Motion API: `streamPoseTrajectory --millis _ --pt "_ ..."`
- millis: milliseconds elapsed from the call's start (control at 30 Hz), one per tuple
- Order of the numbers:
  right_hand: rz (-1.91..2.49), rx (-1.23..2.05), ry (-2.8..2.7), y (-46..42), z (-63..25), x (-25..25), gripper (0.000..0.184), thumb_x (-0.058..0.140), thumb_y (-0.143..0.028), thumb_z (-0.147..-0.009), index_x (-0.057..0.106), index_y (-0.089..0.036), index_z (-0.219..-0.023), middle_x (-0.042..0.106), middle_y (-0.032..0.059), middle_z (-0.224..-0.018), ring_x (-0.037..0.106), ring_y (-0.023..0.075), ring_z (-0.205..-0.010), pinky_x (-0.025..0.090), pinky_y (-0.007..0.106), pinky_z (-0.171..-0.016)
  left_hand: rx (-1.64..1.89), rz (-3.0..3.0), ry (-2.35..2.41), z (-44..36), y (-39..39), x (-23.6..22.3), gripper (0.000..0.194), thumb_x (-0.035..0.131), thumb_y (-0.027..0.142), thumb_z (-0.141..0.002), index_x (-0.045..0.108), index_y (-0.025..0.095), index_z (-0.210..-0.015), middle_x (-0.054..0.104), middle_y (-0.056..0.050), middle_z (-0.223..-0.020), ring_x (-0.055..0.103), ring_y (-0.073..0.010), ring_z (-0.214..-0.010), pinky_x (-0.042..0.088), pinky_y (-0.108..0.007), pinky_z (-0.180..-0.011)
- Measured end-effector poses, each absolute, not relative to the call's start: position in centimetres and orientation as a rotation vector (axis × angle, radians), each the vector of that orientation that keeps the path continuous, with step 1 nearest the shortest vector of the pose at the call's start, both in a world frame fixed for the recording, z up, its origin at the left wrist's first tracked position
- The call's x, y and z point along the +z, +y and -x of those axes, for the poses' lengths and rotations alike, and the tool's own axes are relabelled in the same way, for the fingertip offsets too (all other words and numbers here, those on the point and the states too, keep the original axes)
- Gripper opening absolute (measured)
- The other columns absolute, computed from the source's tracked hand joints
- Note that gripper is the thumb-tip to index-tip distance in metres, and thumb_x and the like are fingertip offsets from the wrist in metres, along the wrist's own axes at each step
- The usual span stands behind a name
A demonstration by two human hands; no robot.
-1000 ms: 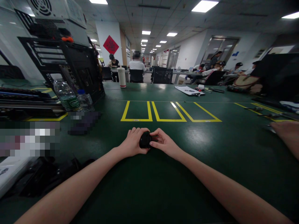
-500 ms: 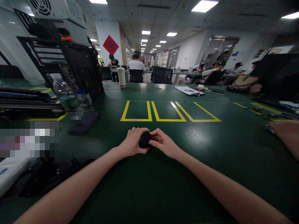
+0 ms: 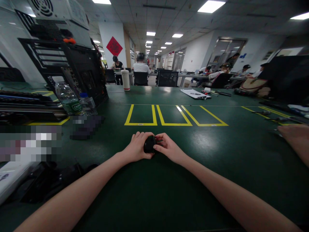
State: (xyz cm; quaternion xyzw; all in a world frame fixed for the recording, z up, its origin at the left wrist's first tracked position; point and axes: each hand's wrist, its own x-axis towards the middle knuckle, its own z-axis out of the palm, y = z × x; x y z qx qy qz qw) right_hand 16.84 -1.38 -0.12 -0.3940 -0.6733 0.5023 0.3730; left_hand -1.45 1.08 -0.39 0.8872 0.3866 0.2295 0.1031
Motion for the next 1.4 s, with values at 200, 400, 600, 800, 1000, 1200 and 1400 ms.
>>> streamPoseTrajectory --millis 200,400,600,800,1000,1200,1400 --pt "0.913 1.359 -1.760 -1.47 -17.21 -0.10 0.027 0.057 -0.021 -0.074 0.043 -0.023 -0.097 0.049 0.0010 -0.103 0.052 0.0169 -0.099 0.044 0.037 -0.085 0.671 -2.616 1.148 1.42 1.06 -0.35 0.060 0.065 0.034 -0.059 0.037 0.025 -0.112 0.048 -0.005 -0.101 0.043 -0.0243 -0.087 0.033 -0.037 -0.075" --pt "0.907 1.346 -1.693 -1.44 -16.91 -0.33 0.020 0.056 -0.026 -0.075 0.045 -0.022 -0.091 0.049 0.0006 -0.098 0.054 0.0160 -0.094 0.046 0.035 -0.081 0.662 -2.633 1.126 1.50 1.01 -0.24 0.061 0.065 0.036 -0.060 0.036 0.024 -0.113 0.047 -0.005 -0.101 0.042 -0.0241 -0.087 0.034 -0.037 -0.075" --pt "0.967 1.345 -1.678 -1.20 -16.83 -0.36 0.028 0.057 -0.024 -0.074 0.043 -0.021 -0.099 0.049 0.0029 -0.103 0.053 0.0163 -0.095 0.044 0.037 -0.084 0.665 -2.612 1.150 1.49 1.01 -0.22 0.061 0.065 0.035 -0.060 0.036 0.025 -0.113 0.048 -0.005 -0.101 0.042 -0.0247 -0.087 0.033 -0.038 -0.075" --pt "0.851 1.435 -1.691 -1.14 -17.11 -0.30 0.029 0.061 -0.019 -0.071 0.043 -0.021 -0.093 0.050 0.0009 -0.100 0.052 0.0164 -0.099 0.043 0.037 -0.087 0.683 -2.621 1.147 1.40 1.11 -0.45 0.060 0.065 0.033 -0.059 0.037 0.025 -0.111 0.048 -0.005 -0.099 0.042 -0.0243 -0.086 0.033 -0.037 -0.074" --pt "0.887 1.395 -1.652 -1.33 -16.92 -0.26 0.019 0.055 -0.025 -0.076 0.045 -0.021 -0.091 0.050 0.0007 -0.098 0.053 0.0161 -0.097 0.044 0.036 -0.085 0.686 -2.628 1.141 1.50 1.18 -0.55 0.062 0.066 0.036 -0.059 0.036 0.025 -0.113 0.047 -0.005 -0.100 0.042 -0.0241 -0.087 0.034 -0.037 -0.075" --pt "0.999 1.362 -1.643 -1.14 -16.91 -0.41 0.027 0.058 -0.026 -0.073 0.045 -0.021 -0.097 0.050 0.0027 -0.100 0.053 0.0168 -0.096 0.043 0.038 -0.086 0.682 -2.633 1.144 1.59 1.12 -0.55 0.063 0.065 0.036 -0.060 0.035 0.024 -0.114 0.047 -0.005 -0.100 0.043 -0.0238 -0.086 0.034 -0.037 -0.075" --pt "0.864 1.450 -1.674 -1.09 -17.20 -0.36 0.030 0.061 -0.021 -0.071 0.043 -0.021 -0.094 0.050 0.0019 -0.102 0.051 0.0165 -0.099 0.042 0.037 -0.087 0.688 -2.656 1.129 1.47 1.13 -0.52 0.060 0.064 0.034 -0.060 0.036 0.024 -0.112 0.047 -0.005 -0.098 0.042 -0.0233 -0.085 0.034 -0.036 -0.073"
